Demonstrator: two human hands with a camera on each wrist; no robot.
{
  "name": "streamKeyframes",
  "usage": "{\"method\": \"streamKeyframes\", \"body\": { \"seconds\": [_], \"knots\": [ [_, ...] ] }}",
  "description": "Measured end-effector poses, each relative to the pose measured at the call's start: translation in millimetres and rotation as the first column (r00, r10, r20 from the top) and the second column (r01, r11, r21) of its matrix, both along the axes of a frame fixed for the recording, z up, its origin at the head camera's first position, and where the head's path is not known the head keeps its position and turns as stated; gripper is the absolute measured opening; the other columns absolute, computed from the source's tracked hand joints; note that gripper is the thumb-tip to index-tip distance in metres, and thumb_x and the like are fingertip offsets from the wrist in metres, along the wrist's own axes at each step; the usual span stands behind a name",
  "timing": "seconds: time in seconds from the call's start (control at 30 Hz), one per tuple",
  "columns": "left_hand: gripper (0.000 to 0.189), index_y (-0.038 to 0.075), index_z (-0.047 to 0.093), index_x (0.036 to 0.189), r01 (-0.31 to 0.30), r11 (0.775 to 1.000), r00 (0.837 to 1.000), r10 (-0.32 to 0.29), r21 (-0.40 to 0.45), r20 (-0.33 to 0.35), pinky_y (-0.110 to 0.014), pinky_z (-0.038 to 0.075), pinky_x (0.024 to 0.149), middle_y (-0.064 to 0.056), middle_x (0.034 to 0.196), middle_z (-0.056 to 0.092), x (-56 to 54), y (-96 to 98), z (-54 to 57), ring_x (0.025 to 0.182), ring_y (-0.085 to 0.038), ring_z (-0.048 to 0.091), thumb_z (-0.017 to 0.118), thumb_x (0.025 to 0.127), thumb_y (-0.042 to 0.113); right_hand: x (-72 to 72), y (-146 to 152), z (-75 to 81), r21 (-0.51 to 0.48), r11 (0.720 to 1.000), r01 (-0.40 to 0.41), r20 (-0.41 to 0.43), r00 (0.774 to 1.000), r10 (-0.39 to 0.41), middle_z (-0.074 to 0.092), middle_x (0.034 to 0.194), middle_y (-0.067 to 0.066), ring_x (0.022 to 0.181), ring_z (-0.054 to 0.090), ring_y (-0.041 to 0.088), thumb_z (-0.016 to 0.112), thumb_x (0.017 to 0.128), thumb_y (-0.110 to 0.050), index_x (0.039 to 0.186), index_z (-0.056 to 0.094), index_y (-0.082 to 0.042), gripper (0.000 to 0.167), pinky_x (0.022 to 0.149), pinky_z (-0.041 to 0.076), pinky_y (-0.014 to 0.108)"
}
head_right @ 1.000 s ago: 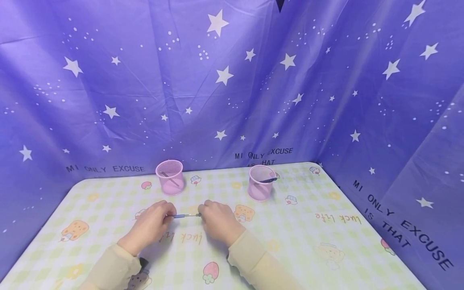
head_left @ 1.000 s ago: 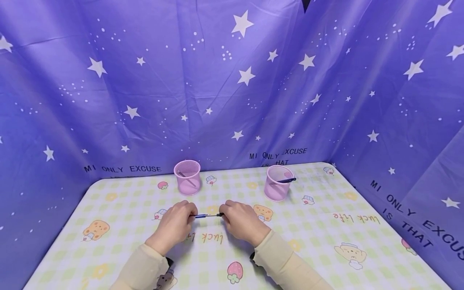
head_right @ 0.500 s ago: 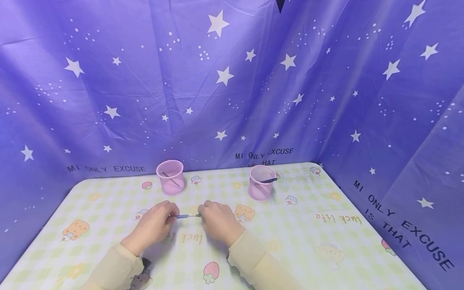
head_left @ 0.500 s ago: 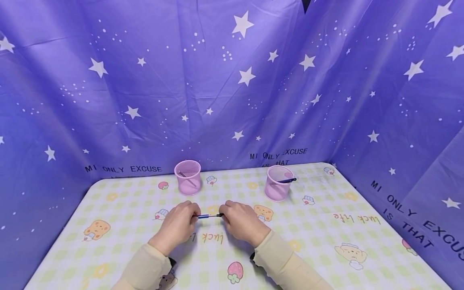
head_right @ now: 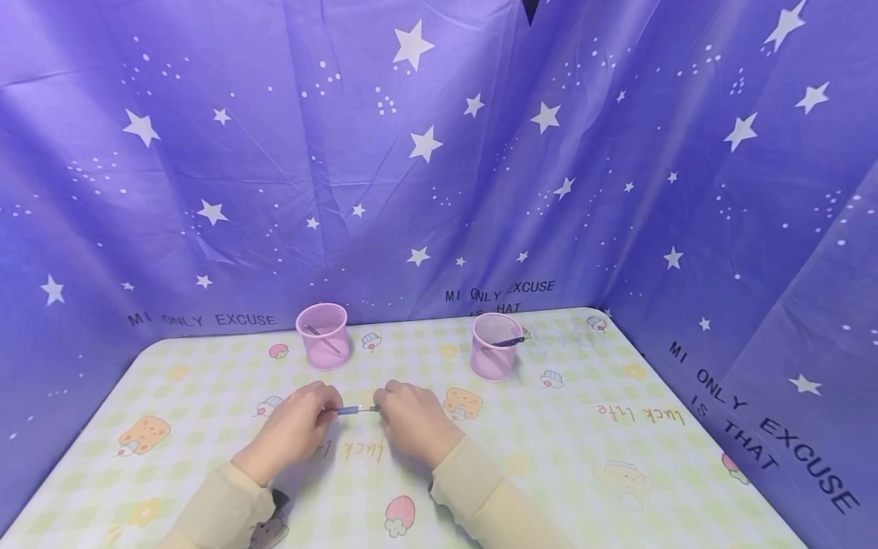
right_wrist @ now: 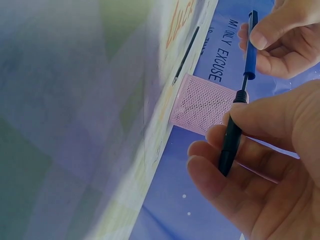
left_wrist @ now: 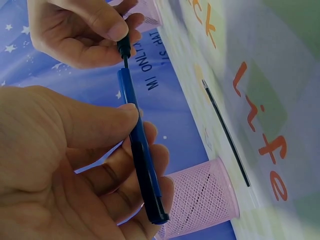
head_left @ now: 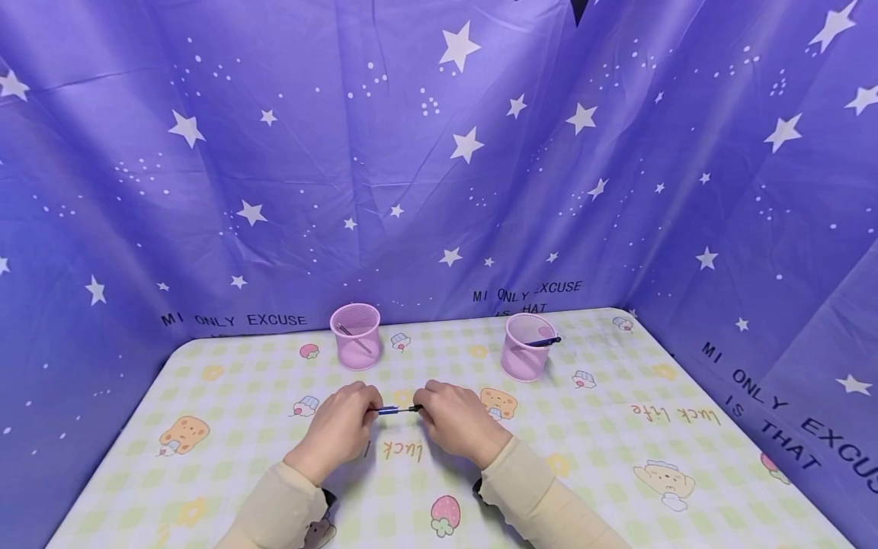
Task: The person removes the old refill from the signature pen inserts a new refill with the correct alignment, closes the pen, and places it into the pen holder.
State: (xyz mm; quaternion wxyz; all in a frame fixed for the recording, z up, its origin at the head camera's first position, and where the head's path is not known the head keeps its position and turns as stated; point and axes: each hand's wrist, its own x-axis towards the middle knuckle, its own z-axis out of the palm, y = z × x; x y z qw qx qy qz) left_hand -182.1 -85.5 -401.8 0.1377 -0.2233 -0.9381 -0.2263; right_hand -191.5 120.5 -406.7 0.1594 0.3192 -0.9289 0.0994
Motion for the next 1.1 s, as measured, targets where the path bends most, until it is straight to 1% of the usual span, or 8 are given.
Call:
{"method": "streamKeyframes", "body": {
  "seconds": [0.3,0.5,0.67,1.1],
  "knots": [
    [0.017,0.011,0.064,0.080,0.020,1.000,1.000,-0.020,-0.002,-0.017,-0.033,0.047,0.065,0.005,0.075,0.053,0.5,2.7,1.0,0.070,-0.013,0.053,0.070,0.078,-0.005,0.1,-0.1,-0.2,0.006,1.000,-0.004,-0.008,1.000,0.004,0.059,0.081,-0.005,0.073,0.061,0.013,0.067,0.085,-0.013,0.092,0.067,-0.015,0.007,0.062,0.050,0.030],
    [0.016,0.011,0.064,0.080,0.014,1.000,1.000,-0.014,0.003,-0.009,-0.033,0.047,0.066,0.005,0.075,0.054,1.0,4.5,-0.9,0.070,-0.012,0.053,0.070,0.078,-0.005,1.4,-0.5,0.7,0.013,1.000,-0.013,-0.019,1.000,0.013,0.061,0.084,-0.004,0.075,0.062,0.013,0.067,0.085,-0.014,0.093,0.067,-0.015,0.008,0.065,0.052,0.030],
    [0.016,0.011,0.064,0.080,0.013,1.000,1.000,-0.013,0.001,-0.016,-0.032,0.047,0.066,0.005,0.075,0.054,1.9,4.3,-2.0,0.070,-0.012,0.053,0.070,0.078,-0.005,1.3,-0.8,0.4,0.012,1.000,-0.017,-0.018,1.000,0.018,0.061,0.084,-0.004,0.076,0.063,0.013,0.067,0.085,-0.014,0.093,0.067,-0.015,0.008,0.065,0.052,0.030],
    [0.016,0.011,0.064,0.081,0.029,1.000,0.999,-0.029,-0.004,-0.015,-0.032,0.048,0.065,0.005,0.076,0.055,3.7,3.4,-2.0,0.070,-0.012,0.054,0.070,0.079,-0.004,2.7,-2.8,-0.9,0.010,1.000,-0.025,-0.010,1.000,0.025,0.059,0.081,-0.005,0.073,0.061,0.012,0.067,0.085,-0.013,0.091,0.067,-0.016,0.007,0.062,0.051,0.029]
  ]
}}
